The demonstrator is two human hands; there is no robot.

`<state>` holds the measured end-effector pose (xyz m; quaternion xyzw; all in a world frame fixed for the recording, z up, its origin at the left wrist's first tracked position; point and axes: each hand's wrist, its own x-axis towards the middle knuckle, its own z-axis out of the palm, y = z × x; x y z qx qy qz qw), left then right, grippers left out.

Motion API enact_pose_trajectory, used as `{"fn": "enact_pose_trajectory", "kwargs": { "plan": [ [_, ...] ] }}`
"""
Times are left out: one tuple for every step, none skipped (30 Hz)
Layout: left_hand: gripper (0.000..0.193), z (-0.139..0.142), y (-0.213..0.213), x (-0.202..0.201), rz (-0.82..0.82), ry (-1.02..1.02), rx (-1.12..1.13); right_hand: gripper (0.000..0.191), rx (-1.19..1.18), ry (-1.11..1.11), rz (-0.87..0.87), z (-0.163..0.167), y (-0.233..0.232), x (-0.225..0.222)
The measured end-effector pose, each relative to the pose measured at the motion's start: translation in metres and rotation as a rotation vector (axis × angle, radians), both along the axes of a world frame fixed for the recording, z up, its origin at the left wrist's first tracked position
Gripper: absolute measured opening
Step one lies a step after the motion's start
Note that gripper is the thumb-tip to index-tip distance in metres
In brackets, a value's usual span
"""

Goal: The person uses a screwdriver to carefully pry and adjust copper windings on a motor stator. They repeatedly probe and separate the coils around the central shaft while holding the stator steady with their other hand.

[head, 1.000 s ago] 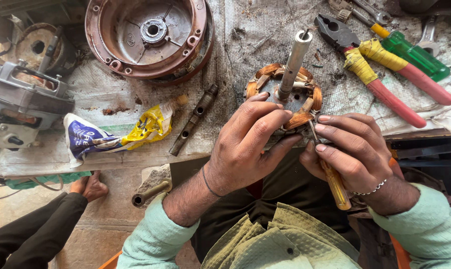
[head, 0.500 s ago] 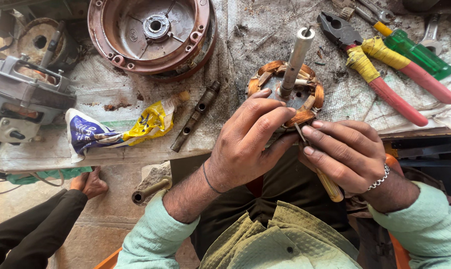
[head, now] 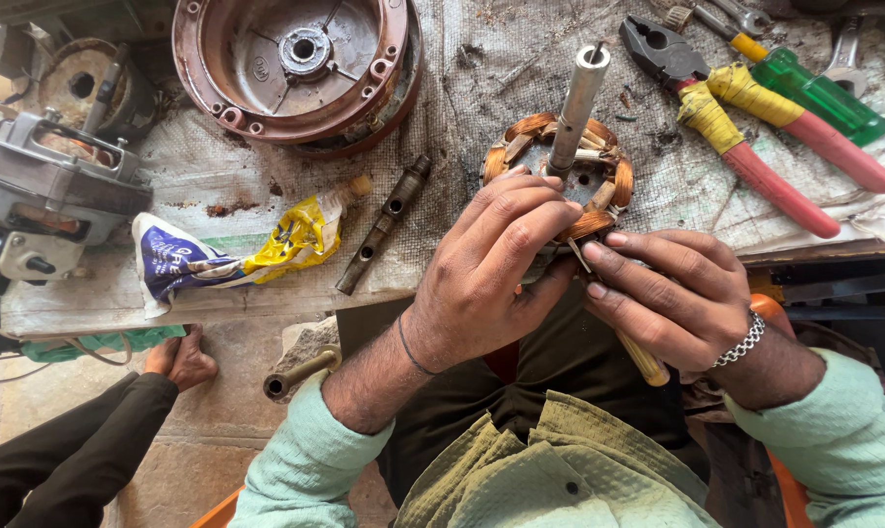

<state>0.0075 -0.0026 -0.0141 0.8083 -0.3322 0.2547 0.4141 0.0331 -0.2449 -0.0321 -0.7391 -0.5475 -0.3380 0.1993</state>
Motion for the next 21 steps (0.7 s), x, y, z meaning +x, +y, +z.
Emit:
{"fn": "enact_pose_trajectory", "kwargs": {
  "plan": [
    [0.055,0.001,0.000,0.000,0.001,-0.001,0.004,0.027,0.030,0.007,0.007,0.000,0.001,0.000],
    [0.054,0.001,-0.001,0.000,0.002,-0.001,0.008,0.030,0.061,0.015,0.015,-0.001,0.002,0.001],
    [0.053,0.002,-0.001,0.000,0.004,0.000,0.013,0.033,0.092,0.023,0.023,-0.002,0.002,0.002],
    [0.053,0.003,-0.001,0.000,0.007,-0.003,0.024,0.034,0.105,0.022,0.013,-0.002,0.003,0.002],
    [0.052,0.004,0.000,-0.001,0.011,-0.004,0.035,0.036,0.118,0.023,0.004,-0.003,0.004,0.001],
    [0.052,0.005,-0.001,-0.001,0.014,-0.006,0.045,0.037,0.130,0.022,-0.006,-0.004,0.005,0.001],
    [0.051,0.005,-0.001,-0.001,0.018,-0.009,0.050,0.037,0.139,0.030,-0.005,-0.004,0.004,0.001],
    [0.051,0.006,-0.001,0.000,0.021,-0.013,0.054,0.037,0.148,0.039,-0.004,-0.004,0.004,0.000],
    [0.050,0.006,-0.001,0.000,0.024,-0.016,0.059,0.038,0.157,0.047,-0.004,-0.004,0.004,0.000],
    [0.049,0.007,-0.001,-0.001,0.028,-0.012,0.047,0.039,0.177,0.056,-0.003,-0.004,0.004,-0.001],
    [0.048,0.007,-0.002,-0.001,0.031,-0.008,0.034,0.040,0.197,0.064,-0.003,-0.005,0.003,-0.001],
    [0.047,0.007,-0.002,-0.001,0.035,-0.004,0.021,0.041,0.216,0.072,-0.002,-0.005,0.003,-0.001],
    [0.045,0.007,-0.002,-0.001,0.043,0.000,0.016,0.041,0.228,0.070,0.000,-0.006,0.004,-0.001],
    [0.044,0.007,-0.003,0.000,0.051,0.003,0.011,0.042,0.240,0.069,0.003,-0.007,0.005,0.000],
    [0.042,0.007,-0.003,0.000,0.059,0.007,0.005,0.043,0.252,0.067,0.006,-0.008,0.005,0.001],
    [0.041,0.007,-0.003,0.000,0.060,0.008,-0.006,0.043,0.239,0.068,-0.002,-0.009,0.005,0.000],
    [0.041,0.007,-0.002,0.000,0.059,0.009,-0.017,0.043,0.226,0.069,-0.010,-0.009,0.004,0.000],
    [0.040,0.008,-0.002,0.001,0.058,0.009,-0.029,0.044,0.212,0.070,-0.019,-0.009,0.003,-0.001],
    [0.039,0.009,-0.001,0.001,0.033,0.053,-0.047,0.044,0.209,0.068,-0.023,-0.009,0.003,-0.001],
    [0.038,0.011,0.002,0.002,0.007,0.098,-0.065,0.044,0.206,0.067,-0.026,-0.009,0.003,-0.001],
    [0.038,0.012,0.003,0.002,-0.012,0.125,-0.075,0.044,0.204,0.066,-0.029,-0.009,0.003,-0.002]
  ]
}}
